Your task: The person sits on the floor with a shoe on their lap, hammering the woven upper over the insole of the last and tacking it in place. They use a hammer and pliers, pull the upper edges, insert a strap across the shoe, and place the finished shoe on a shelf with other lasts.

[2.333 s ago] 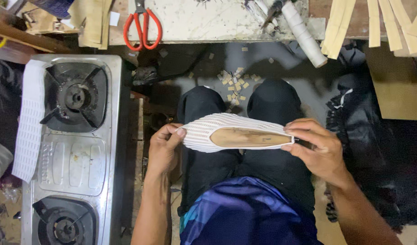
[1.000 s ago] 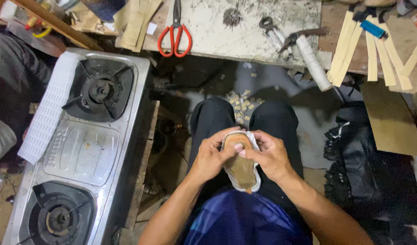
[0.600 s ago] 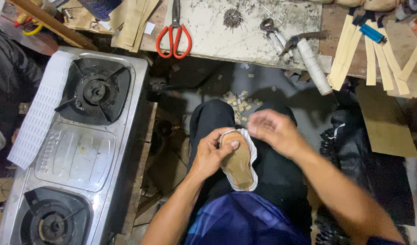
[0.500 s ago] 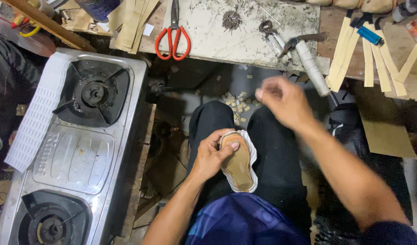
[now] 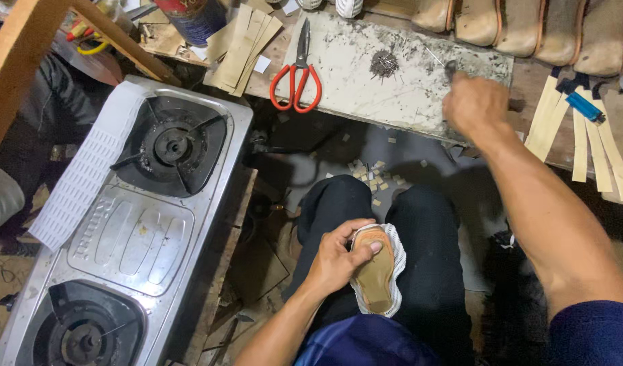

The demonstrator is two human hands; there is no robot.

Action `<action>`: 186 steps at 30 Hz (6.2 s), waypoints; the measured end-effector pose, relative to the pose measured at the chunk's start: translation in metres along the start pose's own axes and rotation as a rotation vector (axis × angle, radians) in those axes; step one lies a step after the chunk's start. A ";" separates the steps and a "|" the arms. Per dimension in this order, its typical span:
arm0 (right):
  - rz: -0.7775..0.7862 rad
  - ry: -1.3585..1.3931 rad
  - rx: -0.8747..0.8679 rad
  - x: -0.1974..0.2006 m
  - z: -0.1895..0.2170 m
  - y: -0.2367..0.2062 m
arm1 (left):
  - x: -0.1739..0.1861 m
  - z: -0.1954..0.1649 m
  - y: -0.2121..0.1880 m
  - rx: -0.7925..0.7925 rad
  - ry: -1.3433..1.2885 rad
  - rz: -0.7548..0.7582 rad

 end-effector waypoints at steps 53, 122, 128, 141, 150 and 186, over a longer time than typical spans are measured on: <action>0.057 0.977 -0.058 0.015 0.105 -0.349 | -0.061 -0.013 -0.053 -0.405 0.357 0.180; 0.064 2.601 -0.734 -0.096 0.108 -0.385 | 0.000 -0.004 -0.008 -0.341 -0.710 0.242; -0.450 1.729 -0.326 -0.037 0.102 -0.372 | -0.021 0.016 -0.030 -0.169 -0.885 0.144; -0.572 0.903 0.204 0.003 0.128 -0.368 | -0.030 0.069 -0.031 -0.005 -0.776 0.018; -0.091 1.679 0.202 -0.014 0.097 -0.384 | -0.026 0.091 -0.061 0.002 -0.719 0.238; -0.015 2.351 0.064 -0.083 0.084 -0.367 | -0.056 0.098 -0.061 0.244 -0.847 0.720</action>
Point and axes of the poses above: each hand's wrist, its own y-axis towards the middle knuckle, its own x-axis out of the back of the hand, z = x × y, the point moved 3 cm from there along y, towards the middle knuckle, and after that the axes turned 9 degrees about x, right-handed, at the moved point
